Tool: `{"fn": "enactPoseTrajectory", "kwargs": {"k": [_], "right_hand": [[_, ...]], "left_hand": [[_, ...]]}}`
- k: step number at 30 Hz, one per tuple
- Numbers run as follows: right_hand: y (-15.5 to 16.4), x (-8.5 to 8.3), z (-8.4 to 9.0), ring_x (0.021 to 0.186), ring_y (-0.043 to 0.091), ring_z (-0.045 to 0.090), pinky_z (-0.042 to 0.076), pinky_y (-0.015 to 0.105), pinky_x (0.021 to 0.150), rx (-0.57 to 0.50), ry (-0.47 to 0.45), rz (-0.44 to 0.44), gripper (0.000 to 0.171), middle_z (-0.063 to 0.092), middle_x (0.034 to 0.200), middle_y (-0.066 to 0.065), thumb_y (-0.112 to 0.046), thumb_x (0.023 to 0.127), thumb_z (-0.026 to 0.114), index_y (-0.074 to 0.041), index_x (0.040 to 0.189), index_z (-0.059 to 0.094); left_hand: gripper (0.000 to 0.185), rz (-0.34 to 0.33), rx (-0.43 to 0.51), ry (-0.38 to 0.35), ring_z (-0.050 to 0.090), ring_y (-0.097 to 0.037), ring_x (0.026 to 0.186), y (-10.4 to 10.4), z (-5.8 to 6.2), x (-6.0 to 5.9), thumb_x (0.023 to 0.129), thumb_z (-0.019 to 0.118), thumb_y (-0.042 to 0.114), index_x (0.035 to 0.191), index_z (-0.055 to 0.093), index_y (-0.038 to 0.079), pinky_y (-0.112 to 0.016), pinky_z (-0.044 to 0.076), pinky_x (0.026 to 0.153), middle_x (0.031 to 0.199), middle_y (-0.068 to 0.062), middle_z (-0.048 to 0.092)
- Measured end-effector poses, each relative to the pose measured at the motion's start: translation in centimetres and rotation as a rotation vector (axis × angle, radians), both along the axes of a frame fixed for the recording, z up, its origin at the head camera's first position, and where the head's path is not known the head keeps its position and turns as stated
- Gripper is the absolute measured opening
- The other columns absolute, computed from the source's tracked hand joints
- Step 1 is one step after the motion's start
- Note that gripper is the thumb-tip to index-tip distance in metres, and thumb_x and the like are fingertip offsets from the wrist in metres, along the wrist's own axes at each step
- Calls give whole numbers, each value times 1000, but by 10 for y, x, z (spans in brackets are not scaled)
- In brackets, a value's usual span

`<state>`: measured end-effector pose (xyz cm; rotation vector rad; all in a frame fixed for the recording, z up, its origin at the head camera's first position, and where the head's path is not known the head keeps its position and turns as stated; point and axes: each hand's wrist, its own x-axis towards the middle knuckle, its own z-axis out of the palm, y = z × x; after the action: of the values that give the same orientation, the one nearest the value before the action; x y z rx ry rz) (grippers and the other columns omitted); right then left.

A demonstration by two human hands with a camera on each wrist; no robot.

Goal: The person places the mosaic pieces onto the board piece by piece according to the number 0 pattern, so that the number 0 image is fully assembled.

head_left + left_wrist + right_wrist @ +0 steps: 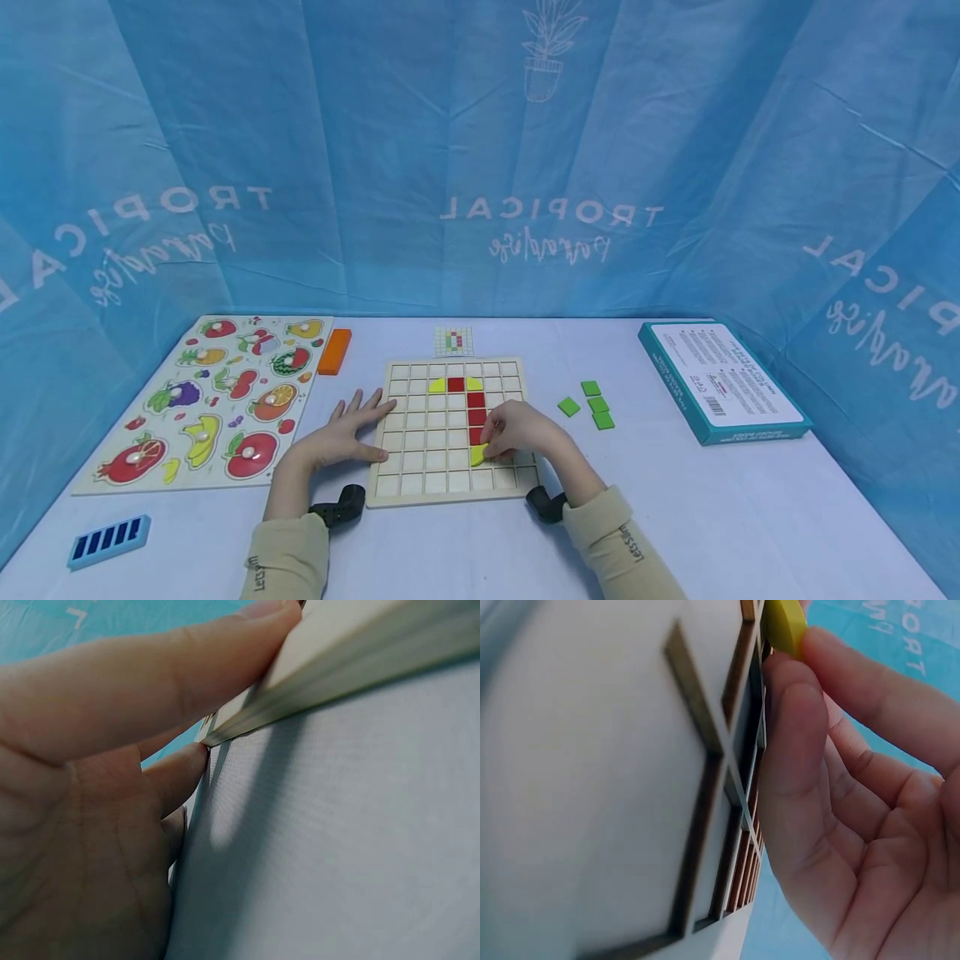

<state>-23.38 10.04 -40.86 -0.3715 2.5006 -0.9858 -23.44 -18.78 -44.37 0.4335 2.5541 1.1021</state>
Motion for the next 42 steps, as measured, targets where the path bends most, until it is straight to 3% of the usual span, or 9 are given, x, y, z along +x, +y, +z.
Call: {"fn": "enactPoseTrajectory", "kwargs": {"k": [30, 42], "right_hand": [[-4, 2, 0, 53, 14, 55, 49, 23, 52, 19, 15, -8, 14, 60, 63, 2, -2, 71, 75, -7, 72, 62], [27, -14, 9, 61, 17, 56, 51, 30, 59, -156, -6, -42, 11, 60, 69, 4, -5, 76, 69, -4, 86, 64]], "left_hand": [[90, 13, -17, -6, -11, -40, 139, 1, -1, 1, 68, 75, 30, 143, 32, 6, -56, -11, 109, 153, -21, 9], [89, 2, 0, -9, -11, -41, 138, 0, 0, 0, 69, 75, 28, 143, 32, 6, -56, -12, 109, 152, -22, 8]]}}
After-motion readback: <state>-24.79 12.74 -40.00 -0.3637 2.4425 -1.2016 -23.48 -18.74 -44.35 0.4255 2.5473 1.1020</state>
